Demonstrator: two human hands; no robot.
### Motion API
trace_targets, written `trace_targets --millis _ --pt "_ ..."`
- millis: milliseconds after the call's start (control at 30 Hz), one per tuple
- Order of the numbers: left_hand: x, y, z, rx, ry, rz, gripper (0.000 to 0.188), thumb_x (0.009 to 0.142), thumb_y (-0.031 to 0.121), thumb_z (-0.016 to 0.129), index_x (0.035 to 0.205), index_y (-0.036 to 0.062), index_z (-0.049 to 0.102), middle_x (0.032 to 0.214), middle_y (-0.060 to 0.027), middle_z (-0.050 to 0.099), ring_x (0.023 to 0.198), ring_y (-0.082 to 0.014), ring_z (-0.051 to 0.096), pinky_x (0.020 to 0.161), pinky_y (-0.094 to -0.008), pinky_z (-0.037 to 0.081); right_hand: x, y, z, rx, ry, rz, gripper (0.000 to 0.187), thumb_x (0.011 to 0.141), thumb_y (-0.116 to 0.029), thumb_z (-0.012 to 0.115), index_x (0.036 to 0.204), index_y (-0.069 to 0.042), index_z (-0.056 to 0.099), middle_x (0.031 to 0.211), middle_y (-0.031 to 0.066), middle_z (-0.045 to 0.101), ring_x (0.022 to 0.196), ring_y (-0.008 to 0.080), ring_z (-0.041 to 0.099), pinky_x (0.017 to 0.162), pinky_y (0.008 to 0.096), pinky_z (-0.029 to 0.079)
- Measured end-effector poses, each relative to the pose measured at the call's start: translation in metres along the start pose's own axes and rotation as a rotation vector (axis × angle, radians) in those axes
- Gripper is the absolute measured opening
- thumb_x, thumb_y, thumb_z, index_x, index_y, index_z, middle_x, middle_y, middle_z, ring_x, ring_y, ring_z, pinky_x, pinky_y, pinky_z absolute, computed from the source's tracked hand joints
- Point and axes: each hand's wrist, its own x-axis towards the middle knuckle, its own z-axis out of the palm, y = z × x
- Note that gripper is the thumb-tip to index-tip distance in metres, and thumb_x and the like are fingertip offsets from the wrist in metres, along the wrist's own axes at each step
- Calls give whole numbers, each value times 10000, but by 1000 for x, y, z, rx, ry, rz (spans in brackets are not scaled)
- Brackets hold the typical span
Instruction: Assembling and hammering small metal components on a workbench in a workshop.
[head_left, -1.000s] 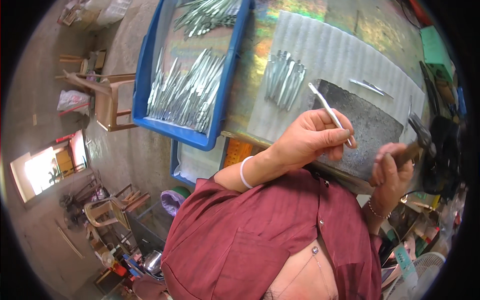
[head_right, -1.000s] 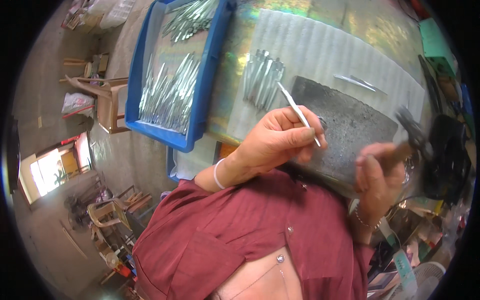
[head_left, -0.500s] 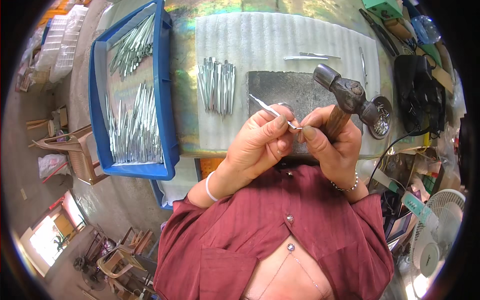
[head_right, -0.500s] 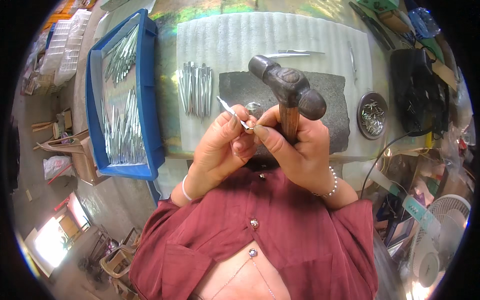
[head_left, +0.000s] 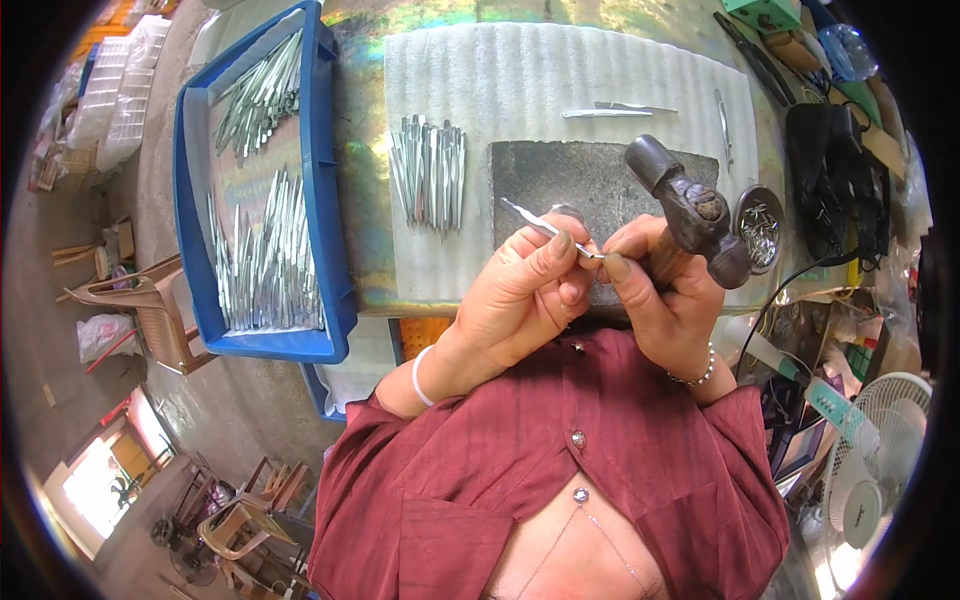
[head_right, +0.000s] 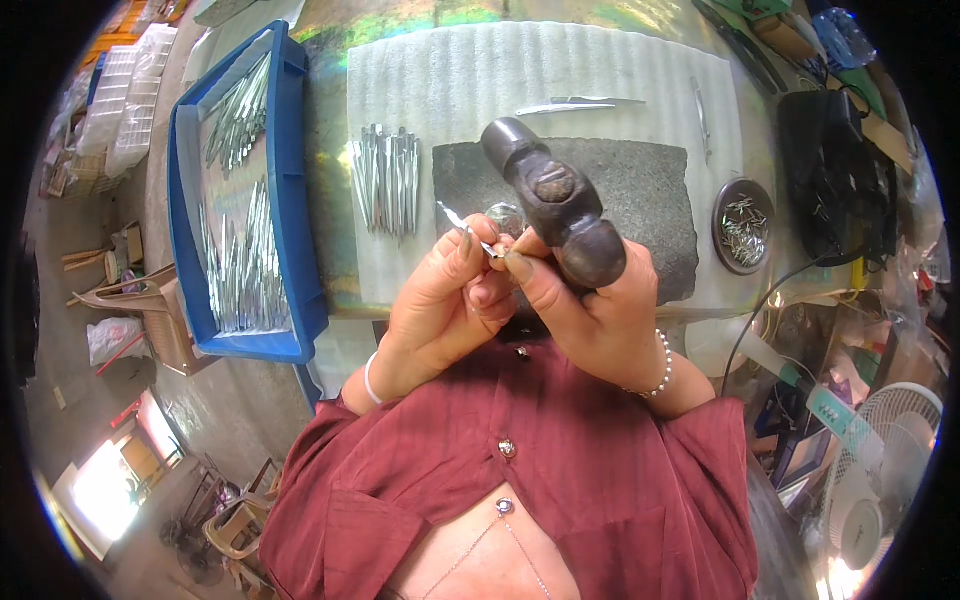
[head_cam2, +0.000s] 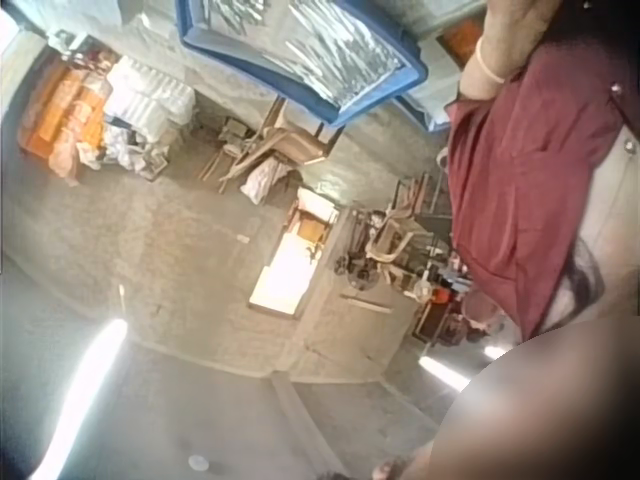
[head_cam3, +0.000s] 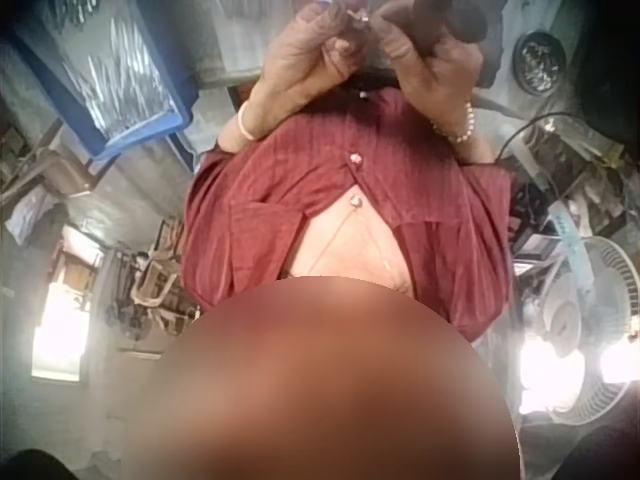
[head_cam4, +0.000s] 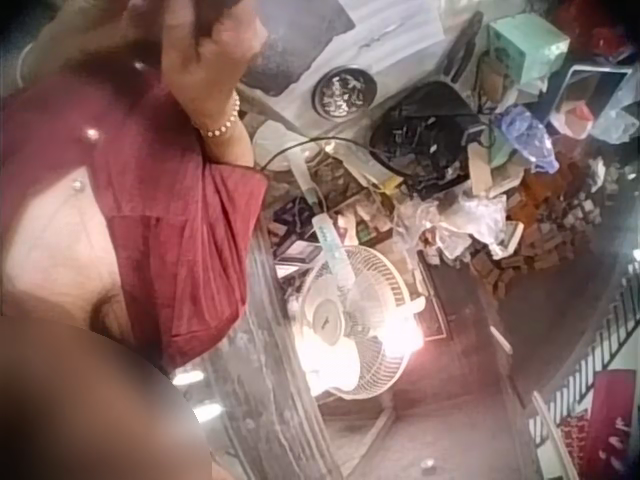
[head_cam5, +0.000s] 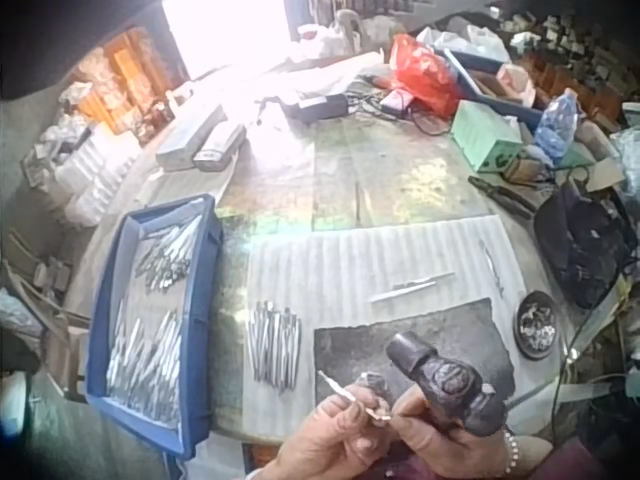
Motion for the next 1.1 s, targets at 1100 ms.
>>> trace_targets --millis 1100 --pt "-4 27 -11 905 163 445 69 900 39 554 966 27 540 865 -76 635 630 -69 529 587 -190 451 17 27 -4 -303 -70 115 316 792 -15 656 1083 -11 536 861 56 564 786 132 571 681 263 460"
